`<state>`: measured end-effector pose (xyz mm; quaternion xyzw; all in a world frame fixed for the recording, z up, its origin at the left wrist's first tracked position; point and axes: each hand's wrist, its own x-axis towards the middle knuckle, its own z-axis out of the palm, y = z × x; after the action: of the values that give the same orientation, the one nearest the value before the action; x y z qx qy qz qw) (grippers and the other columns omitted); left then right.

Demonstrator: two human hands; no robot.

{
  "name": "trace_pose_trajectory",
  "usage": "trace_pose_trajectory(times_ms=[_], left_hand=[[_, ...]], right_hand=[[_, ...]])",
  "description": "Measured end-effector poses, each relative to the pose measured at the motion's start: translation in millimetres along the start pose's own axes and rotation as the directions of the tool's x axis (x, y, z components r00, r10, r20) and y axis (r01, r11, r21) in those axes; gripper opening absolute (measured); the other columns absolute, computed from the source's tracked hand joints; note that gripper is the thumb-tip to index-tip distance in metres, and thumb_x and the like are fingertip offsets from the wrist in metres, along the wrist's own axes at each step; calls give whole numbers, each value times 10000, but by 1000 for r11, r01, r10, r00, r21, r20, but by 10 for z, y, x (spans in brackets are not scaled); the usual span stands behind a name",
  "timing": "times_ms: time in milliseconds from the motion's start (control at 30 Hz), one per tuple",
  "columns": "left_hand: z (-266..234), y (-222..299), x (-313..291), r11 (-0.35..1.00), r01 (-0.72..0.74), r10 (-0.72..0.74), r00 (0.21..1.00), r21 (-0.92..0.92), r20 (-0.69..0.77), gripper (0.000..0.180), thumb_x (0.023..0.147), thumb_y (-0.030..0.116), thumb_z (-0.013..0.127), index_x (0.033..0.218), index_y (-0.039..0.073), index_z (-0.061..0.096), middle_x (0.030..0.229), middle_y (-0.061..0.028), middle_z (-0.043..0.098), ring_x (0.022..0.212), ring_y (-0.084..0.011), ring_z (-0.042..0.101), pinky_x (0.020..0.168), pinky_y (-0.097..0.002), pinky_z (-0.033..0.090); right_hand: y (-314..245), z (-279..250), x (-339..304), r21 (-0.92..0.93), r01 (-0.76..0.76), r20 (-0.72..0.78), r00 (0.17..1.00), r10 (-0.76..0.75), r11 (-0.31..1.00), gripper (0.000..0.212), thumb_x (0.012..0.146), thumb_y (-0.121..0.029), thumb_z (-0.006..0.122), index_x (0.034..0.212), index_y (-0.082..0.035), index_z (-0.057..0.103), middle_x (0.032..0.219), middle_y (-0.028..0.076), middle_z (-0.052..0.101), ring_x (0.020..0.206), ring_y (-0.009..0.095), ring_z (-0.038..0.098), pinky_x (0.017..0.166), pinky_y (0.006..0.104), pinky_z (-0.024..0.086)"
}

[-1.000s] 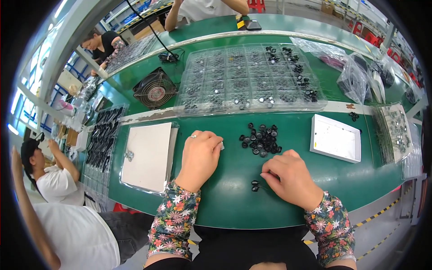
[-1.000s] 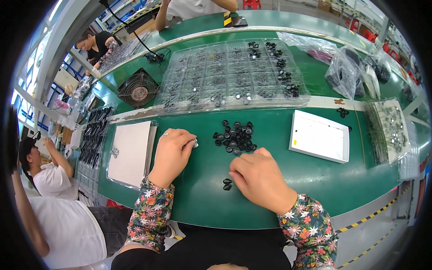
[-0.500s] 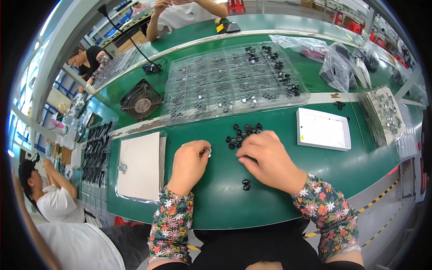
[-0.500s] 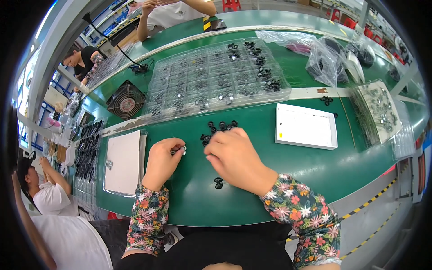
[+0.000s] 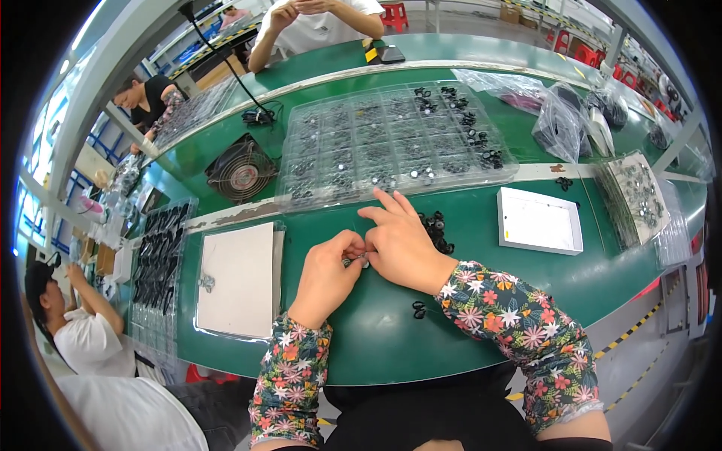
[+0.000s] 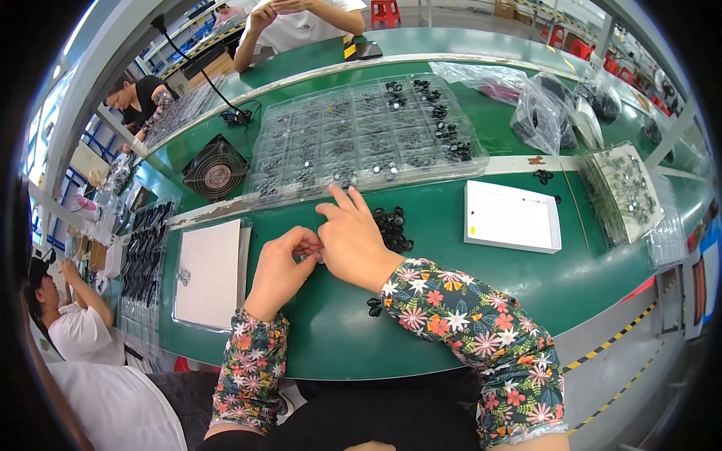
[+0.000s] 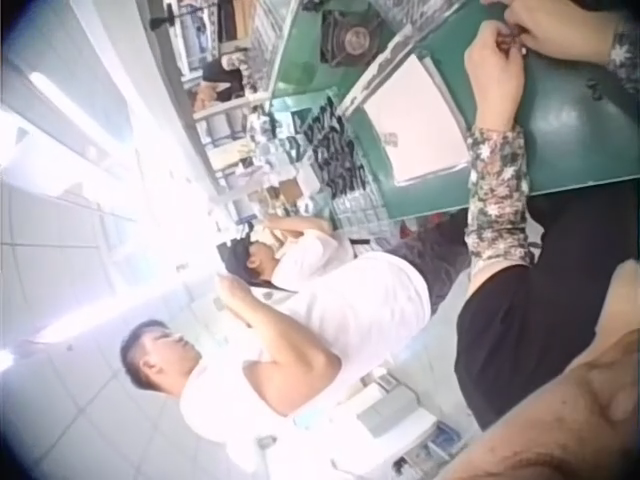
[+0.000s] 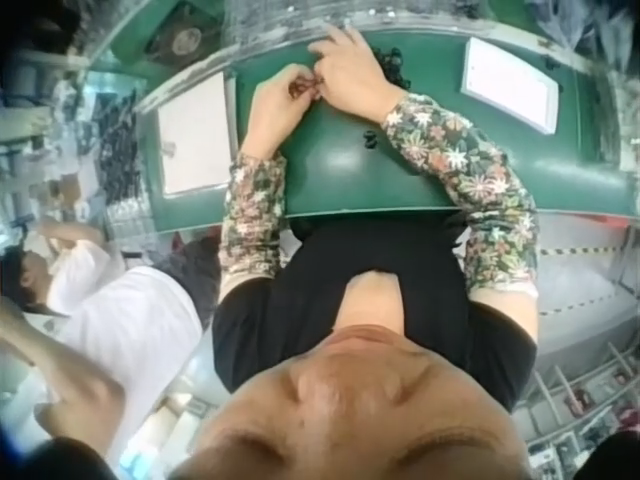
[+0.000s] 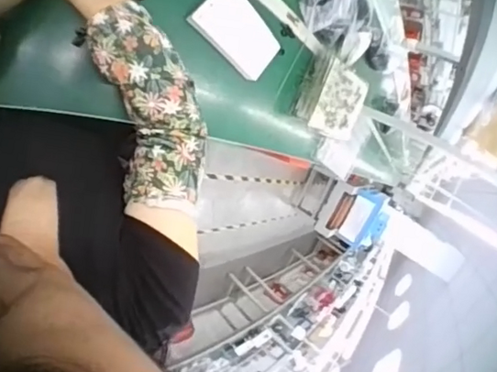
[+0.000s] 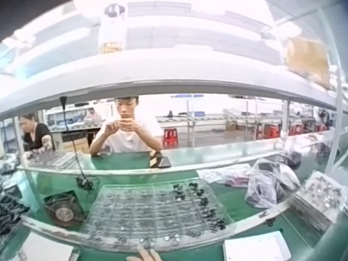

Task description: The person assembles small plastic components by hand at a factory workbench, placing them into an assembly tray.

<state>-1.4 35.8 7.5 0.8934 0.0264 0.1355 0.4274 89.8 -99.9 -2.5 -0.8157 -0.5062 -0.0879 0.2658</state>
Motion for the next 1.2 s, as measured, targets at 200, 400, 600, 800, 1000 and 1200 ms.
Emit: trace_pose_trajectory(times_ms=[200, 400, 600, 800, 1000, 1200], left_hand=[[-4, -25, -5, 999, -1, 1, 1000, 32, -26, 146, 727, -35, 648, 845, 6, 573, 758, -131, 632, 703, -261, 642, 649, -336, 509], [-3, -15, -27, 983, -27, 40, 997, 180, -68, 125, 724, -14, 647, 821, 21, 576, 750, -133, 627, 713, -295, 635, 643, -380, 500], [16, 8, -26, 987, -60, 73, 994, 149, -84, 132, 724, -12, 646, 834, 25, 584, 759, -133, 631, 726, -297, 637, 649, -384, 500], [3, 12, -36, 983, -43, 59, 995, 176, -84, 124, 722, -5, 647, 827, 24, 588, 769, -129, 631, 736, -299, 631, 662, -386, 494], [-3, -22, -29, 942, -30, 49, 998, 333, -50, 146, 703, -3, 648, 836, 32, 600, 772, -120, 610, 765, -307, 600, 700, -399, 479], [-82, 184, -15, 928, -202, 331, 832, 313, -446, 164, 721, -37, 608, 873, 24, 602, 978, -122, 587, 922, -297, 558, 791, -374, 455]], right_hand=[[21, 51, 49, 107, -94, 25, 995, 91, 990, 48, 665, -88, 682, 619, -79, 669, 1210, 161, 591, 1299, 399, 372, 1096, 512, 261], [78, 52, 41, 99, -132, 29, 991, 130, 986, 29, 650, -98, 678, 623, -87, 676, 1223, 162, 589, 1295, 409, 373, 1097, 493, 269], [41, 26, 35, 130, -115, 45, 993, 110, 985, 38, 657, -108, 679, 632, -79, 677, 1224, 152, 593, 1297, 410, 370, 1103, 499, 256], [99, 6, 64, 119, -126, 49, 991, 121, 985, 60, 666, -118, 684, 632, -70, 670, 1217, 141, 596, 1296, 405, 373, 1093, 498, 272], [230, -329, -18, 234, -121, -91, 985, 146, 965, 58, 708, -115, 668, 700, -60, 685, 1152, 130, 619, 1240, 395, 434, 1052, 474, 327], [177, -710, -274, 301, -123, -64, 987, 149, 946, 79, 778, -52, 659, 856, -59, 644, 1220, 118, 570, 1288, 393, 387, 1035, 466, 352]])
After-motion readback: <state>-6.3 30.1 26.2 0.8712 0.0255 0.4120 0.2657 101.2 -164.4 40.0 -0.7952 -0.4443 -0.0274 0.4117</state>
